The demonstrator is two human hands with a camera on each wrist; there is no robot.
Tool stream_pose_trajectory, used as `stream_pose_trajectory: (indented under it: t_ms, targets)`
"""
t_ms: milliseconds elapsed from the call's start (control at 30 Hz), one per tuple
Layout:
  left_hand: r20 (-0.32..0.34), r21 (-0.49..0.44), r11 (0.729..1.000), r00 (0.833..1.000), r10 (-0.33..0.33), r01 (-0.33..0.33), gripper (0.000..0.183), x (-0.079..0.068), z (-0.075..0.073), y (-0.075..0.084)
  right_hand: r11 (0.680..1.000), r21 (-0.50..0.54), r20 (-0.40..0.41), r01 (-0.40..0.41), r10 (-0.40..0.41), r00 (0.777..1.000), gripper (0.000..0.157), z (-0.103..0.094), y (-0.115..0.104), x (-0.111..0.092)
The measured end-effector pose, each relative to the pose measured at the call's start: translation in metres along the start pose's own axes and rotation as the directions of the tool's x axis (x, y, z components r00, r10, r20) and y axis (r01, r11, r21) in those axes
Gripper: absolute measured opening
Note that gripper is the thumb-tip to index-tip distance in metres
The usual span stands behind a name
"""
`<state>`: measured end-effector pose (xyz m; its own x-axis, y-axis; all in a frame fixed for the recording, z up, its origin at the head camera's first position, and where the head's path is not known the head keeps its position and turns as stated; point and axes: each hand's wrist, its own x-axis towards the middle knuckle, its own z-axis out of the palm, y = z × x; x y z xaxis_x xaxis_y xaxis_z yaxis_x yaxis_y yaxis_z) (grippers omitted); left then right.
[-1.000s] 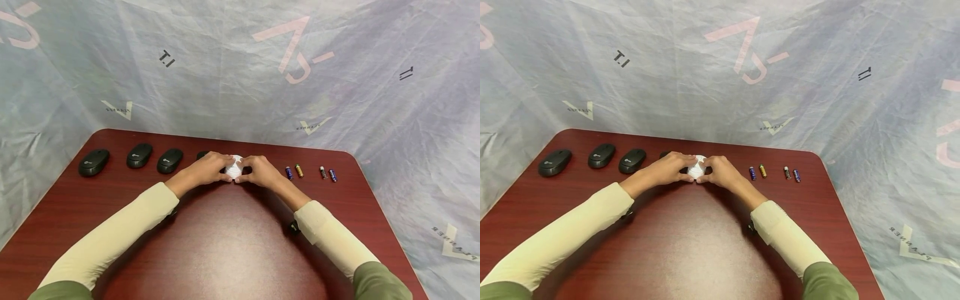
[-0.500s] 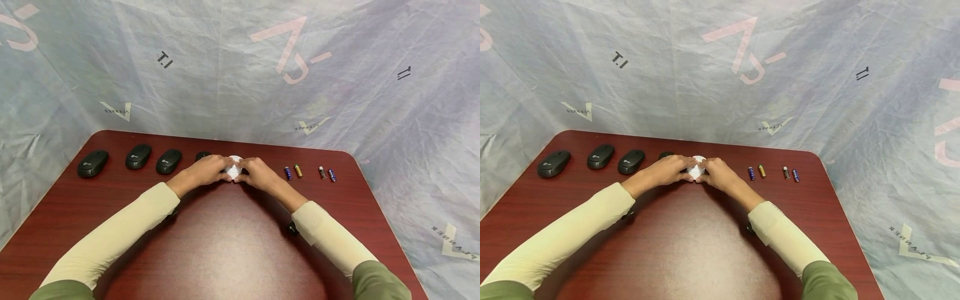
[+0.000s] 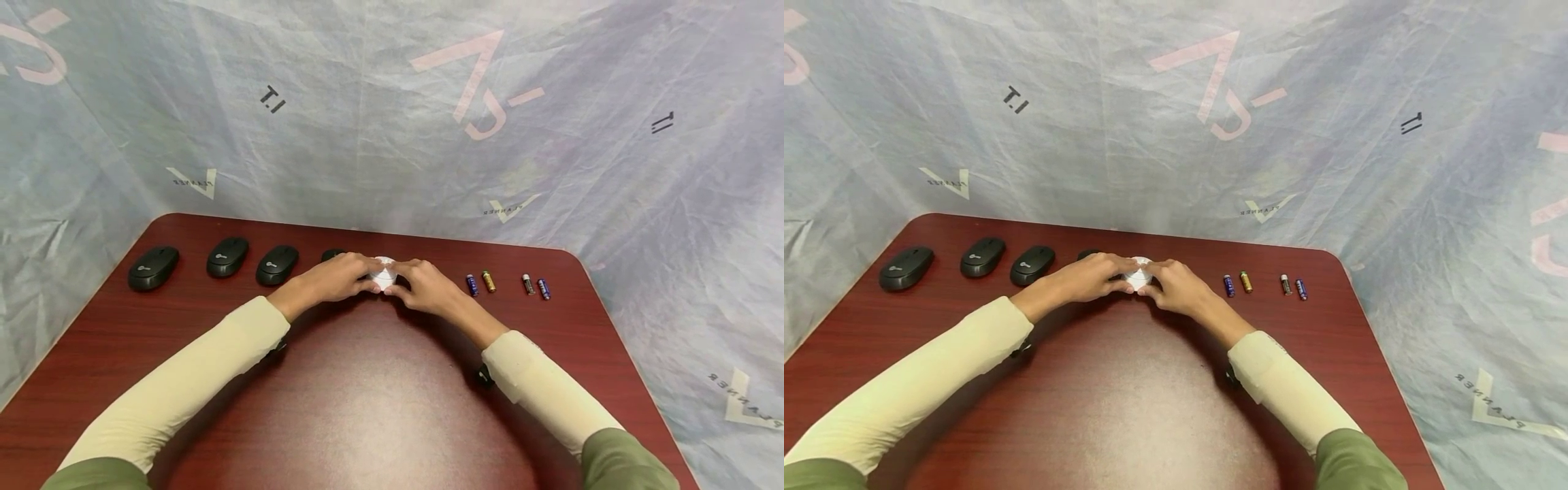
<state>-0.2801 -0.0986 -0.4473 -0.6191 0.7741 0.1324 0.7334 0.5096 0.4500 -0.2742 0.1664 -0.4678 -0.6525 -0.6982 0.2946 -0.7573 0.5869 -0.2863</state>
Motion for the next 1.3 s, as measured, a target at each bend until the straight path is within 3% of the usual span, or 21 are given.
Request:
stream_pose_trajectory:
  t_ms: [100, 267, 633, 867, 967, 1067, 1300]
  targets:
    - [-0.002, -0.010, 1.000, 1.000, -0.011, 0.010, 0.048, 0.000, -0.009, 0.012, 0.999, 0.017, 0.020, -0.032, 0.032, 0.999, 0.048, -0.019, -0.019, 0.000]
    - [-0.020, -0.039, 0.999, 1.000, -0.020, 0.019, 0.041, 0.000, -0.015, 0.016, 0.994, 0.038, 0.076, -0.101, 0.098, 0.992, 0.049, -0.030, -0.027, 0.000]
    - [-0.056, -0.128, 0.988, 0.994, -0.090, 0.082, 0.040, -0.004, -0.021, 0.020, 0.975, 0.149, 0.029, -0.162, 0.159, 0.987, 0.039, -0.037, -0.034, 0.000]
    - [-0.085, -0.204, 0.974, 0.989, -0.123, 0.104, 0.035, -0.004, -0.021, 0.026, 0.938, 0.216, 0.017, -0.272, 0.275, 0.961, 0.038, -0.038, -0.044, -0.006]
    - [-0.092, -0.267, 0.956, 0.985, -0.148, 0.118, 0.033, -0.004, -0.018, 0.028, 0.896, 0.295, 0.032, -0.333, 0.339, 0.940, 0.038, -0.038, -0.047, -0.011]
    - [-0.075, -0.362, 0.921, 0.981, -0.180, 0.141, 0.034, -0.004, -0.014, 0.029, 0.833, 0.398, 0.057, -0.384, 0.396, 0.917, 0.038, -0.038, -0.051, -0.015]
    - [-0.026, -0.575, 0.790, 0.960, -0.278, 0.213, 0.043, -0.006, -0.003, 0.038, 0.613, 0.633, 0.153, -0.473, 0.500, 0.852, 0.040, -0.038, -0.062, -0.022]
